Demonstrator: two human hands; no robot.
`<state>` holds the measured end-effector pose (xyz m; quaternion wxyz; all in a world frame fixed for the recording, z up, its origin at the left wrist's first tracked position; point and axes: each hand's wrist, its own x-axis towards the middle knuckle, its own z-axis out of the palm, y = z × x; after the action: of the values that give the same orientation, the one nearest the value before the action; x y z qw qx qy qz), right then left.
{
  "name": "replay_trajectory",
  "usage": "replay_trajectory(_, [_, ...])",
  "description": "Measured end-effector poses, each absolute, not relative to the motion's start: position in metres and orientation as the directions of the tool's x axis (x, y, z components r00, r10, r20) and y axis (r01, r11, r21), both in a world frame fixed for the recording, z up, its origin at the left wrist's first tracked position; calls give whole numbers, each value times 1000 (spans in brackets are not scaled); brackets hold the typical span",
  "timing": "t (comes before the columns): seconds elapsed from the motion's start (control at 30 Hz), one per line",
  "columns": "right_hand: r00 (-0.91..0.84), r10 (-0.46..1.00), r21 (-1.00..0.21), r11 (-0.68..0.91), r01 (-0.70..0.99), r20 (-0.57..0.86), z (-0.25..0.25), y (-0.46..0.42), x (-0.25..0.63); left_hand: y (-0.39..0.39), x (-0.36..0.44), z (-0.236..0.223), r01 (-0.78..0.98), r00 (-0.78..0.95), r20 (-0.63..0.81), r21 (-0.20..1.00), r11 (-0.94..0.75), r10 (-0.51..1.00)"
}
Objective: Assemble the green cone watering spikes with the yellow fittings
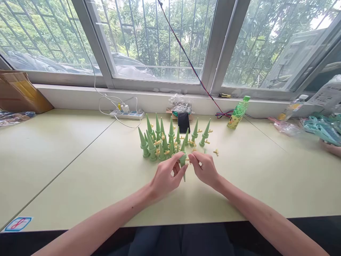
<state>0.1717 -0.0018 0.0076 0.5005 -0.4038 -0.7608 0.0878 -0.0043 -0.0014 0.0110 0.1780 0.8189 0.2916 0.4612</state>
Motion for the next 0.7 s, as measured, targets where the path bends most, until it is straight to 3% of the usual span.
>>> replay_trajectory(0.27, [-149, 729, -565, 627, 536, 668, 9, -1, 172, 0, -4, 10, 289, 433, 674, 524, -801, 598])
replay_trajectory(0.57, [-38, 652, -548, 665, 507, 757, 15, -2, 175, -1, -6, 20, 154, 281, 561, 775, -613, 779])
replay_trajectory(0.7, [-58, 601, -502, 713, 489, 797, 16, -3, 177, 2, -8, 20, 102, 330, 443, 861, -498, 834])
